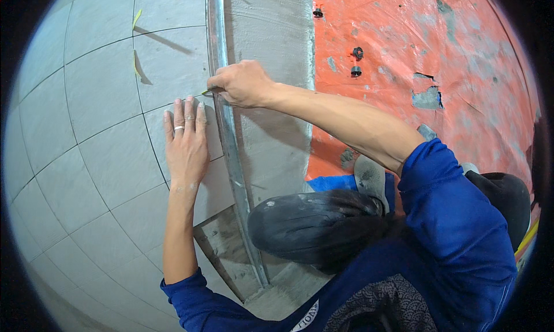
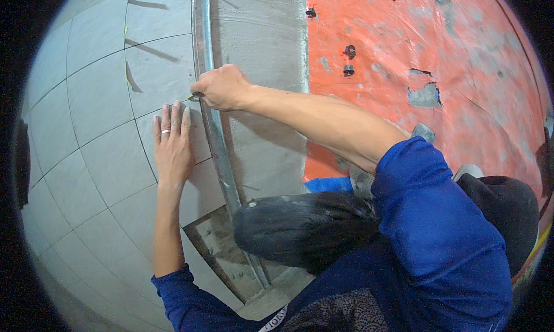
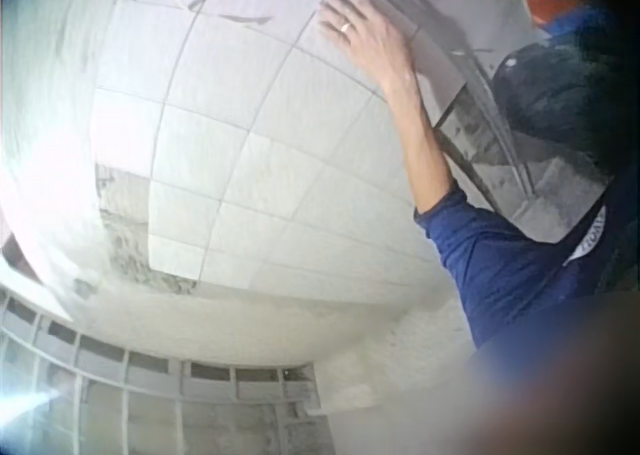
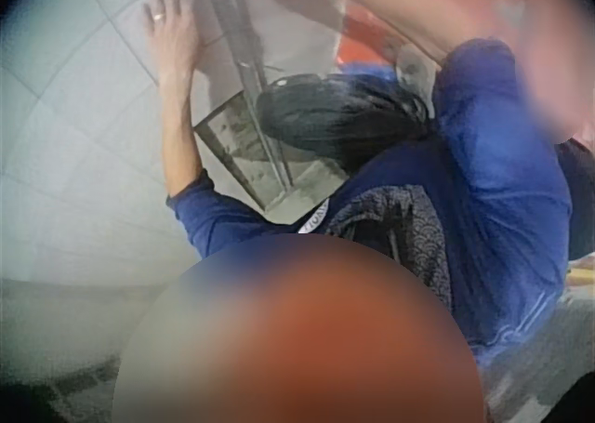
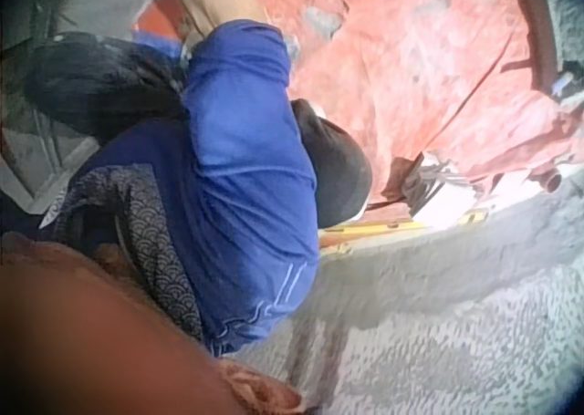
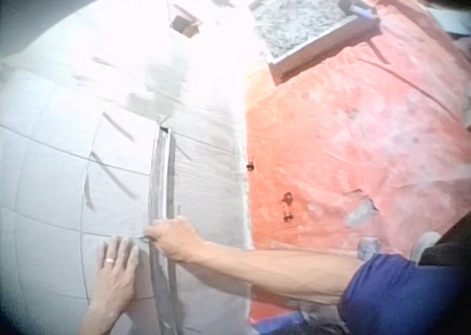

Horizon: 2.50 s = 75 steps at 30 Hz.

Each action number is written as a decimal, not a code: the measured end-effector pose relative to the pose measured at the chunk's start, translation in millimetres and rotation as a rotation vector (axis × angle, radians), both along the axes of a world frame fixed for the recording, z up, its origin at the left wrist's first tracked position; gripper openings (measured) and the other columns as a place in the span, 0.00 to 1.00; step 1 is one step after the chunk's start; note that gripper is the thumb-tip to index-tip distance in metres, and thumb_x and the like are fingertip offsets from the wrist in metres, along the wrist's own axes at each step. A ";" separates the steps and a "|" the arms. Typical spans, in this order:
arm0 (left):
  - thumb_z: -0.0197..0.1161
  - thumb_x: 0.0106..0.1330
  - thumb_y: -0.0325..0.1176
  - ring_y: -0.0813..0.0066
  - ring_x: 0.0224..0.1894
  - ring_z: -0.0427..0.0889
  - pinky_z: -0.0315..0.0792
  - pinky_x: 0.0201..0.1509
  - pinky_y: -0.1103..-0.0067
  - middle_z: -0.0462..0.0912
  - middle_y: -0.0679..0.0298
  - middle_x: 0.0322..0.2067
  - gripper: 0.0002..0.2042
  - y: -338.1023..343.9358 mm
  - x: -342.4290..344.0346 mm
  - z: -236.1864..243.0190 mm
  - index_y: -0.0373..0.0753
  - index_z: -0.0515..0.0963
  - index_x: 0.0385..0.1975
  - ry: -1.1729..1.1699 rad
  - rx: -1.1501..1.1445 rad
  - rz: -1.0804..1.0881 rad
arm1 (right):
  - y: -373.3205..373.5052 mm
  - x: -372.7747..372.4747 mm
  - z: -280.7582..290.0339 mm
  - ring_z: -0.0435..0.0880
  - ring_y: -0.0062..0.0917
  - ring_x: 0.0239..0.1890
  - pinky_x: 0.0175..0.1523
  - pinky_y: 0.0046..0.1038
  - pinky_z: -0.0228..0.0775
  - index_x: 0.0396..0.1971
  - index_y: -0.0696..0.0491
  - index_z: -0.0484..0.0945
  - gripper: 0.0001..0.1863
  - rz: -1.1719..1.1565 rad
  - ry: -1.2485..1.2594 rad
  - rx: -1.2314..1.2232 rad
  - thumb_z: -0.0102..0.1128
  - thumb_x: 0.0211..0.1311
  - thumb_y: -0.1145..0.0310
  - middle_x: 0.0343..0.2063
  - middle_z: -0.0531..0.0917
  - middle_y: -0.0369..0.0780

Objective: The person applies cement to a tile and places it on a curved wall, then uses spacers and a spirit level to align and secure the tile.

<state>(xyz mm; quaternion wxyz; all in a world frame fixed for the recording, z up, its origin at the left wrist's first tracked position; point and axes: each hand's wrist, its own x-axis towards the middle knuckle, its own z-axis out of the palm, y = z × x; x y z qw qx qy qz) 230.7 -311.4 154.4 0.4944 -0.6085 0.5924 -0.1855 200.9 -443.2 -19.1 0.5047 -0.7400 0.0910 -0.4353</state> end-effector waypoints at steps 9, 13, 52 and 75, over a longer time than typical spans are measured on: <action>0.46 0.70 0.31 0.62 0.76 0.48 0.38 0.79 0.61 0.58 0.60 0.71 0.23 2.1 2.9 -1.0 0.40 0.66 0.66 -0.048 0.030 0.045 | 3.5 3.9 1.1 0.87 0.37 0.32 0.35 0.38 0.78 0.37 0.45 0.83 0.10 -0.023 0.036 -0.025 0.55 0.57 0.66 0.28 0.85 0.42; 0.46 0.70 0.30 0.63 0.76 0.46 0.36 0.79 0.61 0.57 0.60 0.71 0.23 3.9 4.1 -0.9 0.41 0.66 0.66 -0.045 0.029 0.034 | 4.9 1.9 2.9 0.86 0.37 0.31 0.36 0.39 0.77 0.37 0.49 0.82 0.09 0.010 0.039 -0.025 0.58 0.57 0.68 0.26 0.84 0.42; 0.46 0.70 0.32 0.61 0.76 0.45 0.36 0.79 0.60 0.55 0.59 0.72 0.23 3.3 4.0 0.4 0.40 0.66 0.66 -0.039 0.047 0.056 | 12.8 7.1 26.5 0.87 0.47 0.33 0.38 0.43 0.80 0.29 0.62 0.81 0.07 0.087 0.127 0.051 0.56 0.51 0.76 0.25 0.84 0.54; 0.61 0.56 0.26 0.58 0.65 0.68 0.52 0.73 0.55 0.77 0.57 0.56 0.20 12.8 -30.5 -4.2 0.40 0.77 0.52 0.359 -0.076 0.012 | -9.6 -23.2 25.9 0.85 0.41 0.40 0.42 0.44 0.76 0.36 0.53 0.82 0.11 0.024 0.132 -0.028 0.63 0.50 0.72 0.33 0.84 0.45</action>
